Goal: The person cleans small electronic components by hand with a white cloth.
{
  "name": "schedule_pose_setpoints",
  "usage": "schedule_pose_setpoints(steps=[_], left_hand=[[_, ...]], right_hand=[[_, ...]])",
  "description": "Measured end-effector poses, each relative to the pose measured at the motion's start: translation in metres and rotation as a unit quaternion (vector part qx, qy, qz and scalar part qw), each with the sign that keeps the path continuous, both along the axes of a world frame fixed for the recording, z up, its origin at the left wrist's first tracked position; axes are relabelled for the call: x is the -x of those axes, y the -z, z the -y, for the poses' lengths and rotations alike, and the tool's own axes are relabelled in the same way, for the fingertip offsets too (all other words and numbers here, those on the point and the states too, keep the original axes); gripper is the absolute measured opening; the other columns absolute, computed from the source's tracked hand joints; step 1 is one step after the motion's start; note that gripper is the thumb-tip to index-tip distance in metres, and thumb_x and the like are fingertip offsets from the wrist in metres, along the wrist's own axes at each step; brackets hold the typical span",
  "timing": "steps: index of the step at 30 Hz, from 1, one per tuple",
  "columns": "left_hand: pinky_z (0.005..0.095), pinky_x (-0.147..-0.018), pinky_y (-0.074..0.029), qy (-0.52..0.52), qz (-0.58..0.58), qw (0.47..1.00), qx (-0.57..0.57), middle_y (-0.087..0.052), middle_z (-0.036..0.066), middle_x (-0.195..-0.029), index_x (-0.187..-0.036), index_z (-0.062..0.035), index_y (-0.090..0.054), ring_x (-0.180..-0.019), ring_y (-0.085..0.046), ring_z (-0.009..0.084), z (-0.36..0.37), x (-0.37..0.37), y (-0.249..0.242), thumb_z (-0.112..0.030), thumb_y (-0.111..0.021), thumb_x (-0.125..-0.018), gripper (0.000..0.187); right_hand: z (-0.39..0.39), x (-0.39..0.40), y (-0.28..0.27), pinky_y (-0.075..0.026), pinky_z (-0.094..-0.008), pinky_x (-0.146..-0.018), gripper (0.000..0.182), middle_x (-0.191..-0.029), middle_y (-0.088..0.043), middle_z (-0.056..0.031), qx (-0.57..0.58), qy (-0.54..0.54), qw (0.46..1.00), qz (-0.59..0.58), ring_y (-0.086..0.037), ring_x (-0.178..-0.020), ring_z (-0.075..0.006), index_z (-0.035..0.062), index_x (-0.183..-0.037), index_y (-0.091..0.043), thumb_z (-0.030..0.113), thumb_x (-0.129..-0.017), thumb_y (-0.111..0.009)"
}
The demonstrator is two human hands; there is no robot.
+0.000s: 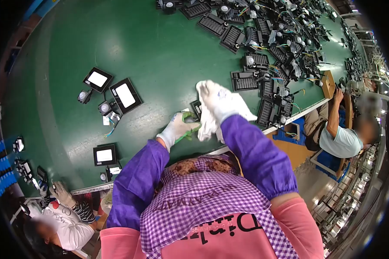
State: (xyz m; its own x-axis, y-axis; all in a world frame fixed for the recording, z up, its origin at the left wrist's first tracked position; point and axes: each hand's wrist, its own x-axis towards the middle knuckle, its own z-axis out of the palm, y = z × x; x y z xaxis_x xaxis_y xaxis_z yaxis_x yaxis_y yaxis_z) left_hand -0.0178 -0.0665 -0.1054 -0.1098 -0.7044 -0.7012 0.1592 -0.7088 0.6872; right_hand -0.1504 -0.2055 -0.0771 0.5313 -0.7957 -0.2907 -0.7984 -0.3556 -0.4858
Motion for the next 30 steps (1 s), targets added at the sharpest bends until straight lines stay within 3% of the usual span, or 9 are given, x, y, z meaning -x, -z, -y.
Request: schedule_pose_setpoints(steps=[5, 10, 11, 14, 16, 19, 21, 24, 30], left_hand=[[0.0281, -0.051, -0.053, -0.034, -0.021, 0.999, -0.004, -0.066, 0.004, -0.089, -0.113, -0.0022, -0.062, -0.068, -0.061, 0.013, 0.0, 0.0, -0.001, -0.014, -0.075, -0.085, 0.033], [0.0287, -0.051, -0.054, -0.029, -0.042, 0.999, 0.002, -0.066, 0.005, -0.092, -0.115, -0.0011, -0.06, -0.067, -0.061, 0.0132, 0.003, 0.004, -0.013, -0.013, -0.075, -0.085, 0.035], [0.0284, -0.052, -0.053, -0.067, -0.048, 0.997, -0.012, -0.065, 0.004, -0.087, -0.108, -0.0009, -0.065, -0.067, -0.06, 0.0124, -0.001, 0.007, -0.013, -0.013, -0.076, -0.082, 0.031], [0.0294, -0.05, -0.054, -0.043, -0.041, 0.998, -0.017, -0.066, 0.004, -0.088, -0.112, -0.0026, -0.062, -0.065, -0.061, 0.013, 0.001, 0.004, -0.002, -0.013, -0.075, -0.085, 0.031], [0.0301, -0.051, -0.055, -0.054, -0.04, 0.998, -0.007, -0.065, 0.004, -0.084, -0.111, -0.0025, -0.062, -0.063, -0.061, 0.0134, 0.001, 0.005, -0.007, -0.012, -0.075, -0.086, 0.03], [0.0297, -0.051, -0.055, -0.063, -0.068, 0.996, -0.01, -0.063, 0.003, -0.08, -0.112, -0.0007, -0.061, -0.064, -0.063, 0.0144, -0.003, 0.003, -0.009, -0.012, -0.073, -0.088, 0.029], [0.0294, -0.052, -0.056, -0.112, -0.087, 0.99, 0.006, -0.063, 0.004, -0.081, -0.113, 0.0, -0.06, -0.065, -0.064, 0.0145, -0.013, 0.007, -0.007, -0.011, -0.071, -0.089, 0.029], [0.0284, -0.056, -0.056, -0.192, -0.104, 0.976, 0.02, -0.063, 0.005, -0.084, -0.114, 0.0002, -0.059, -0.066, -0.064, 0.0137, -0.023, 0.011, 0.002, -0.01, -0.068, -0.092, 0.026], [0.0275, -0.057, -0.055, -0.241, -0.083, 0.967, 0.005, -0.062, 0.004, -0.084, -0.114, -0.0002, -0.059, -0.065, -0.061, 0.0116, -0.028, 0.021, -0.003, -0.01, -0.067, -0.093, 0.025]], right_hand=[[-0.052, 0.03, 0.013, -0.051, -0.0483, -0.083, 0.025, -0.095, -0.065, -0.017, 0.114, -0.008, 0.993, -0.015, -0.064, -0.088, -0.0407, 0.0093, -0.11, -0.056, 0.029, -0.096, -0.047], [-0.092, 0.065, 0.007, -0.052, -0.0475, -0.076, 0.018, -0.092, -0.066, -0.0199, 0.066, 0.062, 0.996, -0.017, -0.066, -0.085, -0.0377, 0.0049, -0.102, -0.059, 0.02, -0.093, -0.053], [-0.068, 0.065, -0.005, -0.052, -0.0466, -0.078, 0.019, -0.094, -0.066, -0.0202, -0.054, 0.139, 0.988, -0.041, -0.065, -0.087, -0.0387, 0.0038, -0.101, -0.059, 0.021, -0.092, -0.055], [-0.061, 0.074, 0.008, -0.05, -0.0453, -0.085, 0.022, -0.103, -0.067, -0.0204, -0.019, 0.17, 0.984, -0.049, -0.064, -0.096, -0.0407, 0.0026, -0.1, -0.059, 0.023, -0.093, -0.056], [-0.094, 0.064, -0.015, -0.048, -0.0454, -0.093, 0.03, -0.109, -0.065, -0.0224, -0.071, 0.198, 0.977, 0.026, -0.064, -0.103, -0.0376, 0.0042, -0.113, -0.058, 0.028, -0.095, -0.054], [-0.111, 0.056, -0.011, -0.038, -0.0453, -0.105, 0.043, -0.116, -0.065, -0.0194, -0.01, 0.043, 0.991, -0.128, -0.061, -0.105, -0.0354, 0.0115, -0.129, -0.054, 0.039, -0.099, -0.042], [-0.066, 0.056, -0.052, -0.036, -0.0527, -0.101, 0.035, -0.111, -0.067, -0.0154, -0.086, 0.187, 0.957, -0.203, -0.061, -0.101, -0.0379, 0.0127, -0.117, -0.058, 0.038, -0.099, -0.041], [-0.025, 0.107, -0.01, -0.049, -0.0454, -0.084, 0.041, -0.099, -0.069, -0.0178, -0.032, 0.358, 0.927, -0.109, -0.066, -0.099, -0.0379, 0.0068, -0.104, -0.06, 0.045, -0.098, -0.046], [-0.042, 0.114, 0.024, -0.05, -0.0457, -0.085, 0.038, -0.107, -0.066, -0.0202, 0.106, 0.253, 0.952, -0.133, -0.065, -0.099, -0.038, 0.0103, -0.112, -0.06, 0.043, -0.096, -0.05]])
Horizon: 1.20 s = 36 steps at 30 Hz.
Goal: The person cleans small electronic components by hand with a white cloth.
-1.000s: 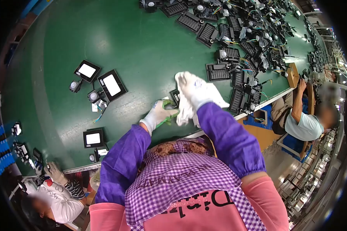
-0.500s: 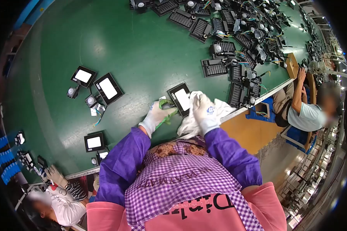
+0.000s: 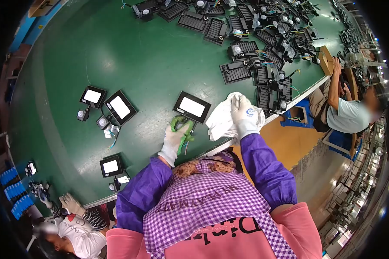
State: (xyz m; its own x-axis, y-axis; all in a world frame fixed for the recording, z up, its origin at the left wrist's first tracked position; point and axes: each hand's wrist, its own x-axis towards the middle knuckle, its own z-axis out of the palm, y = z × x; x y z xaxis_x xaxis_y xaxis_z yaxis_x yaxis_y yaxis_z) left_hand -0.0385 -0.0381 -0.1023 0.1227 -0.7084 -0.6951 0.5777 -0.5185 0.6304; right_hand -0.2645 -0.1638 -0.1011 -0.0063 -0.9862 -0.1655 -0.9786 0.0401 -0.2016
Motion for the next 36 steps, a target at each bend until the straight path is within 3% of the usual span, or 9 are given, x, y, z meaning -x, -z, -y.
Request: schedule_pose_setpoints(steps=[8, 20, 26, 28, 30, 31, 32, 34, 36], left_hand=[[0.0267, -0.052, -0.051, 0.01, 0.011, 1.0, 0.022, -0.062, 0.006, -0.082, -0.116, 0.0014, -0.056, -0.059, -0.056, 0.0109, 0.004, 0.002, -0.008, -0.008, -0.069, -0.09, 0.03], [0.0273, -0.05, -0.05, -0.169, 0.101, 0.98, 0.031, -0.062, 0.006, -0.074, -0.105, -0.0055, -0.059, -0.049, -0.05, 0.0095, 0.034, -0.161, -0.001, -0.014, -0.061, -0.096, 0.013], [0.0248, -0.053, -0.05, -0.214, 0.214, 0.953, -0.03, -0.064, 0.006, -0.087, -0.118, -0.0066, -0.057, -0.069, -0.062, 0.0135, -0.045, -0.286, 0.004, -0.017, -0.066, -0.094, 0.028], [0.0353, -0.068, -0.055, -0.232, 0.353, 0.902, -0.091, -0.064, 0.01, -0.103, -0.124, -0.0077, -0.056, -0.086, -0.065, 0.0202, -0.064, -0.323, 0.011, -0.025, -0.07, -0.09, 0.041], [0.0478, -0.086, -0.051, -0.056, 0.791, 0.522, -0.314, -0.059, 0.015, -0.121, -0.127, -0.0085, -0.055, -0.105, -0.06, 0.029, -0.038, -0.294, -0.028, -0.032, -0.075, -0.083, 0.053], [0.0463, -0.094, -0.047, -0.046, 0.874, 0.382, -0.298, -0.056, 0.02, -0.128, -0.133, -0.0045, -0.053, -0.105, -0.059, 0.0367, -0.01, -0.262, -0.049, -0.034, -0.076, -0.08, 0.065], [0.0437, -0.098, -0.045, -0.062, 0.841, 0.517, -0.147, -0.059, 0.019, -0.123, -0.131, -0.0023, -0.055, -0.112, -0.057, 0.0352, 0.023, -0.228, -0.078, -0.03, -0.075, -0.079, 0.062], [0.042, -0.098, -0.046, -0.038, 0.753, 0.653, 0.068, -0.063, 0.018, -0.119, -0.122, -0.0001, -0.061, -0.109, -0.06, 0.0331, 0.092, -0.145, -0.092, -0.018, -0.069, -0.082, 0.044], [0.0424, -0.103, -0.044, 0.21, 0.679, 0.657, 0.252, -0.062, 0.018, -0.122, -0.124, -0.0056, -0.062, -0.117, -0.056, 0.034, 0.152, -0.084, -0.081, -0.014, -0.066, -0.082, 0.043]], right_hand=[[-0.018, -0.079, -0.029, -0.051, -0.0462, -0.082, 0.025, -0.104, -0.066, -0.0163, -0.071, -0.19, 0.978, 0.054, -0.065, -0.093, -0.0365, 0.0117, -0.108, -0.06, 0.031, -0.093, -0.055], [0.023, -0.105, -0.032, -0.048, -0.0469, -0.087, 0.034, -0.104, -0.066, -0.0223, -0.149, -0.129, 0.963, 0.183, -0.062, -0.1, -0.0407, 0.0053, -0.105, -0.06, 0.037, -0.097, -0.05], [0.028, -0.063, -0.029, -0.05, -0.0465, -0.082, 0.032, -0.1, -0.067, -0.0218, -0.12, -0.069, 0.976, 0.166, -0.064, -0.094, -0.041, 0.0048, -0.104, -0.061, 0.034, -0.095, -0.054], [0.025, -0.047, -0.026, -0.05, -0.0469, -0.081, 0.031, -0.099, -0.067, -0.0219, -0.101, -0.05, 0.98, 0.163, -0.064, -0.094, -0.0412, 0.0046, -0.103, -0.062, 0.034, -0.095, -0.055], [0.018, -0.037, -0.023, -0.05, -0.047, -0.082, 0.03, -0.099, -0.067, -0.0222, -0.112, -0.033, 0.977, 0.18, -0.064, -0.094, -0.0411, 0.0047, -0.104, -0.062, 0.033, -0.094, -0.056], [0.014, -0.034, -0.022, -0.05, -0.047, -0.082, 0.03, -0.099, -0.067, -0.0224, -0.118, -0.026, 0.975, 0.189, -0.064, -0.094, -0.0411, 0.0048, -0.104, -0.062, 0.032, -0.094, -0.057], [0.009, -0.031, -0.021, -0.05, -0.0462, -0.084, 0.029, -0.102, -0.067, -0.0219, -0.131, -0.029, 0.973, 0.189, -0.064, -0.096, -0.0404, 0.0056, -0.108, -0.062, 0.031, -0.093, -0.058], [-0.002, -0.029, -0.015, -0.05, -0.0451, -0.086, 0.031, -0.106, -0.067, -0.0213, -0.135, -0.047, 0.973, 0.183, -0.064, -0.1, -0.0392, 0.0068, -0.113, -0.062, 0.03, -0.093, -0.058], [-0.009, -0.029, -0.011, -0.05, -0.0457, -0.089, 0.032, -0.109, -0.067, -0.0212, -0.144, -0.06, 0.969, 0.192, -0.064, -0.101, -0.0386, 0.0082, -0.115, -0.062, 0.031, -0.093, -0.057]])
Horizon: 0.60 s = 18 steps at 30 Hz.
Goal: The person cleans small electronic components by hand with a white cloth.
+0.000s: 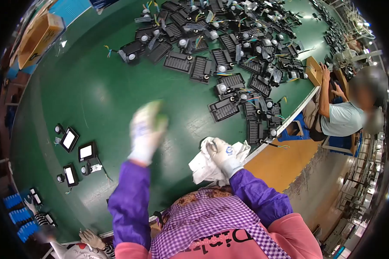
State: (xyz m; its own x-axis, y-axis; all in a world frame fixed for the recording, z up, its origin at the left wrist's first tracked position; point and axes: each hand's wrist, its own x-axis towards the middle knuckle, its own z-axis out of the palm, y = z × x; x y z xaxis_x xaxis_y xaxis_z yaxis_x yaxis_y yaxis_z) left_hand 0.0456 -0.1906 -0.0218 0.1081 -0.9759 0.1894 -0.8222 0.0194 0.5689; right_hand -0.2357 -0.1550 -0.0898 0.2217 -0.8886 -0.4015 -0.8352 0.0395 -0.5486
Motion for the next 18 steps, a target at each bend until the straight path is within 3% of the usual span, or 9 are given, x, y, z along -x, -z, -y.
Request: schedule_pose_setpoints(steps=[2, 4, 6, 7, 10, 11, 12, 14, 18], left_hand=[[0.0454, -0.106, -0.039, 0.21, 0.119, 0.97, -0.008, -0.053, 0.014, -0.138, -0.134, -0.0115, -0.055, -0.128, -0.048, 0.0351, 0.052, 0.069, 0.005, -0.013, -0.064, -0.08, 0.054], [0.0477, -0.107, -0.038, 0.273, 0.173, 0.946, 0.038, -0.048, 0.012, -0.143, -0.133, -0.0134, -0.054, -0.133, -0.043, 0.0343, 0.094, 0.119, 0.027, -0.011, -0.062, -0.082, 0.052], [0.0475, -0.105, -0.039, 0.338, 0.233, 0.912, -0.032, -0.048, 0.01, -0.143, -0.132, -0.0153, -0.056, -0.132, -0.043, 0.0332, 0.124, 0.144, 0.03, -0.01, -0.061, -0.081, 0.051], [0.0463, -0.1, -0.043, 0.331, 0.242, 0.912, -0.013, -0.051, 0.01, -0.138, -0.124, -0.0162, -0.06, -0.126, -0.047, 0.0326, 0.125, 0.149, 0.032, -0.01, -0.061, -0.08, 0.044], [0.0444, -0.092, -0.047, 0.302, 0.286, 0.897, -0.149, -0.054, 0.01, -0.13, -0.114, -0.0154, -0.063, -0.116, -0.052, 0.0312, 0.106, 0.151, 0.017, -0.011, -0.062, -0.08, 0.035], [0.0445, -0.084, -0.051, 0.266, 0.233, 0.932, -0.081, -0.055, 0.012, -0.122, -0.106, -0.0139, -0.064, -0.106, -0.056, 0.0319, 0.086, 0.139, 0.038, -0.015, -0.064, -0.08, 0.027], [0.0461, -0.08, -0.052, 0.231, 0.218, 0.945, -0.078, -0.056, 0.017, -0.12, -0.108, -0.0137, -0.062, -0.1, -0.059, 0.0346, 0.062, 0.13, 0.043, -0.025, -0.066, -0.081, 0.029], [0.0479, -0.08, -0.052, 0.144, 0.121, 0.951, -0.246, -0.056, 0.02, -0.114, -0.109, -0.0124, -0.06, -0.098, -0.059, 0.0357, 0.017, 0.125, 0.024, -0.036, -0.067, -0.083, 0.036], [0.0481, -0.084, -0.047, 0.122, 0.139, 0.967, -0.177, -0.056, 0.019, -0.109, -0.109, -0.0063, -0.056, -0.098, -0.058, 0.0362, -0.043, 0.12, 0.055, -0.043, -0.065, -0.084, 0.045]], right_hand=[[0.0, 0.0, -0.004, -0.05, -0.0463, -0.089, 0.033, -0.108, -0.067, -0.0208, -0.03, -0.014, 0.999, -0.013, -0.064, -0.101, -0.0386, 0.0085, -0.114, -0.062, 0.034, -0.094, -0.055], [0.0, 0.003, -0.004, -0.05, -0.0467, -0.089, 0.033, -0.107, -0.068, -0.021, -0.029, -0.017, 0.999, -0.011, -0.064, -0.101, -0.0385, 0.009, -0.113, -0.061, 0.035, -0.095, -0.054], [0.001, 0.005, -0.01, -0.05, -0.0469, -0.089, 0.033, -0.107, -0.067, -0.0216, -0.048, -0.016, 0.999, -0.011, -0.064, -0.101, -0.0382, 0.009, -0.113, -0.062, 0.035, -0.095, -0.053], [0.0, 0.008, -0.004, -0.049, -0.0457, -0.087, 0.032, -0.105, -0.067, -0.0215, -0.032, -0.009, 0.999, -0.002, -0.065, -0.098, -0.0394, 0.0071, -0.111, -0.062, 0.034, -0.095, -0.055], [-0.005, 0.016, -0.017, -0.049, -0.0418, -0.073, 0.023, -0.086, -0.066, -0.0195, 0.015, 0.13, 0.987, 0.093, -0.064, -0.08, -0.0363, 0.0051, -0.098, -0.062, 0.028, -0.095, -0.058], [-0.008, 0.02, -0.019, -0.048, -0.0373, -0.068, 0.022, -0.082, -0.063, -0.0182, -0.009, 0.21, 0.965, 0.159, -0.062, -0.073, -0.0306, 0.0034, -0.096, -0.061, 0.025, -0.094, -0.06], [-0.005, 0.026, -0.019, -0.049, -0.0398, -0.072, 0.023, -0.086, -0.065, -0.0201, 0.021, 0.214, 0.965, 0.148, -0.063, -0.078, -0.0361, 0.0024, -0.102, -0.06, 0.023, -0.092, -0.061], [0.006, 0.029, -0.029, -0.049, -0.0431, -0.071, 0.023, -0.084, -0.064, -0.0204, 0.055, 0.205, 0.974, 0.083, -0.063, -0.079, -0.0381, 0.003, -0.097, -0.059, 0.025, -0.092, -0.061], [0.038, 0.007, -0.031, -0.05, -0.0475, -0.079, 0.025, -0.095, -0.067, -0.0188, 0.109, 0.065, 0.992, -0.008, -0.064, -0.089, -0.0398, 0.008, -0.099, -0.059, 0.032, -0.091, -0.059]])
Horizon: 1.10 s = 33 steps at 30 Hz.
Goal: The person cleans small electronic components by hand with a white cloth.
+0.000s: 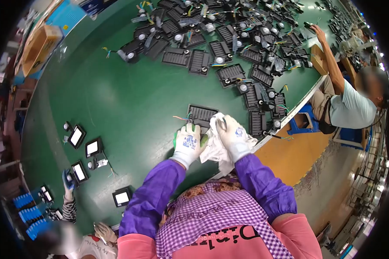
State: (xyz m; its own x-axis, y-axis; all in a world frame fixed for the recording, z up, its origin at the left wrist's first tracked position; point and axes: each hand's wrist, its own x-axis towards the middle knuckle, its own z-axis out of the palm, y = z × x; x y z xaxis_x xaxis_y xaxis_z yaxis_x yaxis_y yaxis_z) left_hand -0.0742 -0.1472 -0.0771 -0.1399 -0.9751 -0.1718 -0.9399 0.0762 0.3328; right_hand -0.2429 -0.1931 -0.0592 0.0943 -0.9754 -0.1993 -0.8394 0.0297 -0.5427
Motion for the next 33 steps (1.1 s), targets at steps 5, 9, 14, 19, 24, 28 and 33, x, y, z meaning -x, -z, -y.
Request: schedule_pose_setpoints(steps=[5, 9, 14, 19, 24, 28, 33], left_hand=[[0.0463, -0.093, -0.042, -0.026, -0.004, 0.996, 0.083, -0.054, 0.02, -0.125, -0.129, -0.003, -0.051, -0.111, -0.053, 0.0352, -0.043, 0.001, 0.028, -0.04, -0.064, -0.085, 0.059], [0.0507, -0.099, -0.038, 0.012, 0.026, 0.982, 0.186, -0.052, 0.019, -0.129, -0.134, -0.006, -0.05, -0.12, -0.049, 0.0345, -0.088, 0.001, 0.054, -0.04, -0.064, -0.085, 0.061], [0.0483, -0.092, -0.044, 0.035, -0.002, 0.999, 0.038, -0.058, 0.015, -0.117, -0.132, -0.0147, -0.052, -0.112, -0.055, 0.0316, -0.079, 0.001, 0.019, -0.039, -0.066, -0.084, 0.056], [0.0419, -0.075, -0.053, 0.052, -0.046, 0.996, -0.052, -0.066, 0.015, -0.098, -0.123, -0.0127, -0.054, -0.086, -0.067, 0.0289, -0.045, 0.004, -0.029, -0.04, -0.065, -0.086, 0.047], [0.0331, -0.05, -0.052, -0.228, -0.628, 0.725, -0.166, -0.068, 0.009, -0.08, -0.118, -0.0074, -0.055, -0.058, -0.064, 0.0165, -0.023, -0.033, -0.081, -0.021, -0.067, -0.093, 0.031], [0.0285, -0.041, -0.046, -0.402, -0.7, 0.575, -0.134, -0.063, 0.006, -0.067, -0.112, -0.0078, -0.058, -0.048, -0.057, 0.0152, -0.044, -0.083, -0.049, -0.024, -0.064, -0.097, 0.024], [0.0295, -0.045, -0.047, -0.401, -0.427, 0.81, -0.001, -0.064, 0.008, -0.076, -0.112, -0.0054, -0.058, -0.054, -0.06, 0.0161, -0.074, -0.109, -0.004, -0.027, -0.071, -0.091, 0.032]], right_hand=[[0.012, -0.026, 0.02, -0.051, -0.0473, -0.081, 0.023, -0.1, -0.067, -0.0169, 0.004, -0.113, 0.988, -0.106, -0.066, -0.091, -0.0383, 0.0144, -0.109, -0.058, 0.032, -0.095, -0.053], [0.012, -0.036, 0.017, -0.051, -0.0472, -0.081, 0.025, -0.1, -0.067, -0.0178, 0.007, -0.136, 0.985, -0.104, -0.065, -0.091, -0.0392, 0.0144, -0.109, -0.058, 0.033, -0.096, -0.049], [0.01, -0.038, 0.018, -0.05, -0.0473, -0.084, 0.029, -0.104, -0.066, -0.0193, -0.003, -0.13, 0.99, -0.047, -0.064, -0.095, -0.0393, 0.0124, -0.108, -0.059, 0.037, -0.098, -0.047], [0.017, -0.009, -0.003, -0.05, -0.0478, -0.084, 0.031, -0.104, -0.065, -0.0192, 0.026, -0.066, 0.995, -0.069, -0.064, -0.095, -0.0396, 0.0094, -0.106, -0.057, 0.039, -0.095, -0.053], [0.032, 0.028, 0.013, -0.051, -0.0465, -0.078, 0.028, -0.102, -0.064, -0.0154, 0.082, -0.051, 0.983, -0.158, -0.064, -0.094, -0.036, 0.0096, -0.109, -0.054, 0.033, -0.093, -0.057], [0.018, 0.022, 0.027, -0.048, -0.05, -0.083, 0.03, -0.113, -0.06, -0.017, 0.085, -0.097, 0.975, -0.181, -0.058, -0.107, -0.0368, 0.009, -0.117, -0.053, 0.029, -0.095, -0.054], [-0.016, -0.004, 0.018, -0.042, -0.0547, -0.092, 0.042, -0.127, -0.053, -0.0183, 0.055, -0.085, 0.978, -0.182, -0.05, -0.119, -0.0375, 0.0102, -0.13, -0.05, 0.03, -0.094, -0.055]])
